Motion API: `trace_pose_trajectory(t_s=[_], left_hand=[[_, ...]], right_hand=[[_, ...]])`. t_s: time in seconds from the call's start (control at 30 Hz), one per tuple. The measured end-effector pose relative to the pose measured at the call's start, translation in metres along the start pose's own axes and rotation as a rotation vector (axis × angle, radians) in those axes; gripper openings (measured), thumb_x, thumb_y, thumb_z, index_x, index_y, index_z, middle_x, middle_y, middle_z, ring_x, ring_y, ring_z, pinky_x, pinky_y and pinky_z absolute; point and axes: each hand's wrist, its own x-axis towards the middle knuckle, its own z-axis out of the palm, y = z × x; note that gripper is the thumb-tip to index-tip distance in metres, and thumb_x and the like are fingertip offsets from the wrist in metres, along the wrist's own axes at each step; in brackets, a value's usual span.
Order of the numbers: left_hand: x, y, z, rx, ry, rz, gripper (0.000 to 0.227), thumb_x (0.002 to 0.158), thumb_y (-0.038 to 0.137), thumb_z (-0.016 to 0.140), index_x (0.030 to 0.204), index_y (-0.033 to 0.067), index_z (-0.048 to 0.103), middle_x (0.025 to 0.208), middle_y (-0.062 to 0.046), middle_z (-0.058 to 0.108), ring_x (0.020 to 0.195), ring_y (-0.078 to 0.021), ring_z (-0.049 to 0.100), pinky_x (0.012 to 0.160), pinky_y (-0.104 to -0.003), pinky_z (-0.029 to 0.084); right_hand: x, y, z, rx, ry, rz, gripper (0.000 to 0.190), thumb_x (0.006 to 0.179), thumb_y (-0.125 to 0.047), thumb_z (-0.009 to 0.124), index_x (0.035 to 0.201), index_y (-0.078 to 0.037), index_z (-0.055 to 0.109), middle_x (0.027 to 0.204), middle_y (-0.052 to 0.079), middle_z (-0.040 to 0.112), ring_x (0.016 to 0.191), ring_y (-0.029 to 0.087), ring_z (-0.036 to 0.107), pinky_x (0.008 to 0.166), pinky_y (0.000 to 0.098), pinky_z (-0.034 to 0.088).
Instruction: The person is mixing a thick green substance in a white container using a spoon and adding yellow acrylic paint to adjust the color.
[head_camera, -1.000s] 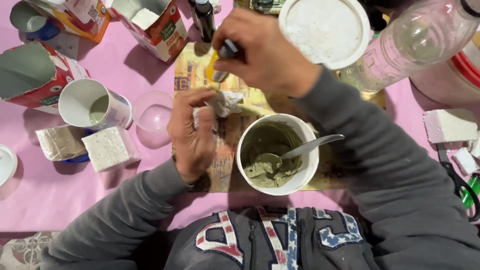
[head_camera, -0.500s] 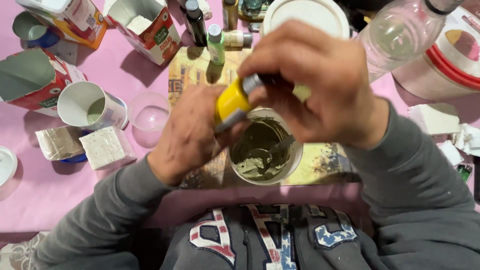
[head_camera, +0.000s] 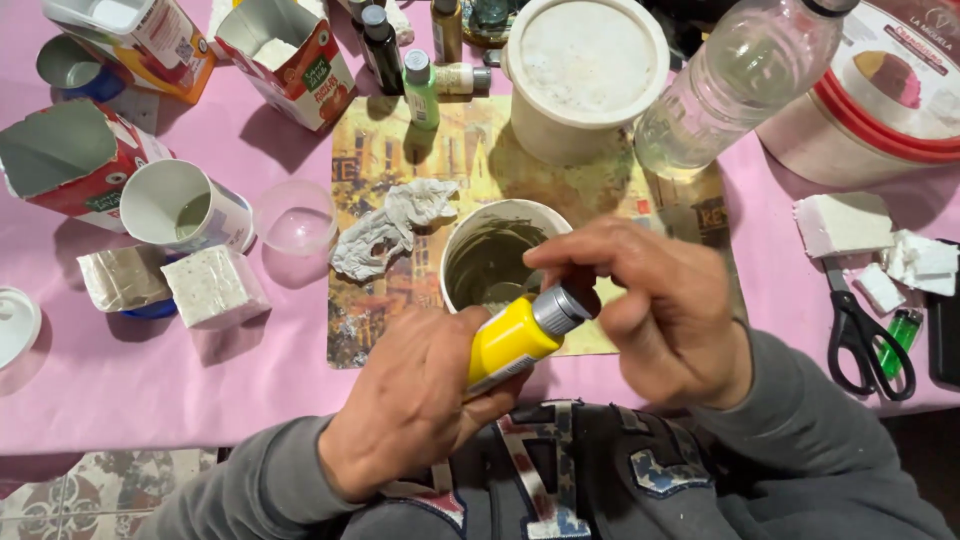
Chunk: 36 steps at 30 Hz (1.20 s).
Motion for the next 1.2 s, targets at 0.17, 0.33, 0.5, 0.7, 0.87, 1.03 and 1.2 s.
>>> trace_pose_trajectory(t_s=[0.17, 0.33, 0.5, 0.7, 0.87, 1.03, 1.2], left_hand=[[-0.009, 0.001, 0.009, -0.135, -0.025, 0.017, 0.054, 0.084, 0.022, 0.086, 0.123, 0.0013, 0.055, 0.097, -0.015, 0.065, 0.086, -0.0376, 0.063, 0.076, -0.045, 0.049], [-0.018, 0.007, 0.014, -0.355, -0.198, 0.055, 0.056, 0.087, 0.022, 0.078, 0.133, -0.0007, 0.055, 0.103, -0.017, 0.066, 0.089, -0.039, 0.065, 0.079, -0.045, 0.052], [-0.036, -0.004, 0.033, -0.51, -0.344, -0.058, 0.043, 0.097, 0.031, 0.076, 0.126, 0.0057, 0.057, 0.102, -0.014, 0.066, 0.094, -0.0367, 0.069, 0.082, -0.042, 0.055], [-0.031, 0.002, 0.052, -0.844, -0.228, -0.109, 0.05, 0.106, 0.032, 0.068, 0.141, 0.0032, 0.047, 0.124, -0.016, 0.067, 0.11, -0.0314, 0.073, 0.093, -0.039, 0.057], [-0.019, 0.005, 0.041, -0.71, -0.183, -0.056, 0.071, 0.099, 0.038, 0.073, 0.147, -0.0024, 0.039, 0.12, -0.017, 0.064, 0.104, -0.0311, 0.071, 0.085, -0.038, 0.057], [-0.038, -0.033, 0.025, -0.37, -0.047, -0.065, 0.076, 0.074, 0.055, 0.094, 0.123, 0.0044, 0.066, 0.082, -0.003, 0.072, 0.067, -0.0168, 0.075, 0.06, -0.03, 0.057], [-0.017, -0.08, 0.009, -0.207, 0.188, -0.143, 0.096, 0.067, 0.06, 0.087, 0.137, 0.0015, 0.056, 0.109, -0.006, 0.07, 0.091, -0.0137, 0.07, 0.081, -0.028, 0.059]], right_hand=[[-0.015, -0.005, 0.006, -0.024, 0.017, -0.057, 0.035, 0.103, -0.03, 0.061, 0.112, 0.004, 0.065, 0.096, 0.013, 0.071, 0.083, 0.024, 0.074, 0.074, 0.0321, 0.058], [-0.057, -0.002, 0.014, 0.002, 0.063, -0.023, 0.027, 0.105, -0.025, 0.056, 0.102, 0.0, 0.067, 0.087, 0.011, 0.074, 0.074, 0.022, 0.075, 0.069, 0.0309, 0.059], [-0.08, 0.008, 0.027, 0.829, 0.144, 0.567, 0.051, 0.108, -0.04, 0.057, 0.112, 0.007, 0.077, 0.088, 0.01, 0.073, 0.077, 0.014, 0.067, 0.071, 0.0247, 0.051], [-0.072, -0.005, 0.047, 0.663, 0.125, 0.307, 0.065, 0.097, -0.055, 0.065, 0.127, 0.003, 0.063, 0.117, 0.015, 0.058, 0.11, 0.02, 0.059, 0.098, 0.0345, 0.048], [-0.081, 0.001, 0.043, 0.436, 0.054, 0.196, 0.054, 0.101, -0.047, 0.068, 0.131, -0.003, 0.06, 0.128, 0.017, 0.057, 0.117, 0.025, 0.06, 0.104, 0.0395, 0.05], [-0.087, 0.026, 0.017, 0.777, 0.173, 0.274, 0.051, 0.103, -0.045, 0.065, 0.13, -0.003, 0.055, 0.119, 0.018, 0.065, 0.108, 0.029, 0.068, 0.109, 0.0491, 0.054], [-0.058, 0.017, -0.038, 0.332, 0.059, 0.51, 0.063, 0.102, -0.04, 0.06, 0.146, 0.005, 0.057, 0.122, 0.015, 0.06, 0.095, 0.016, 0.064, 0.08, 0.0302, 0.056]])
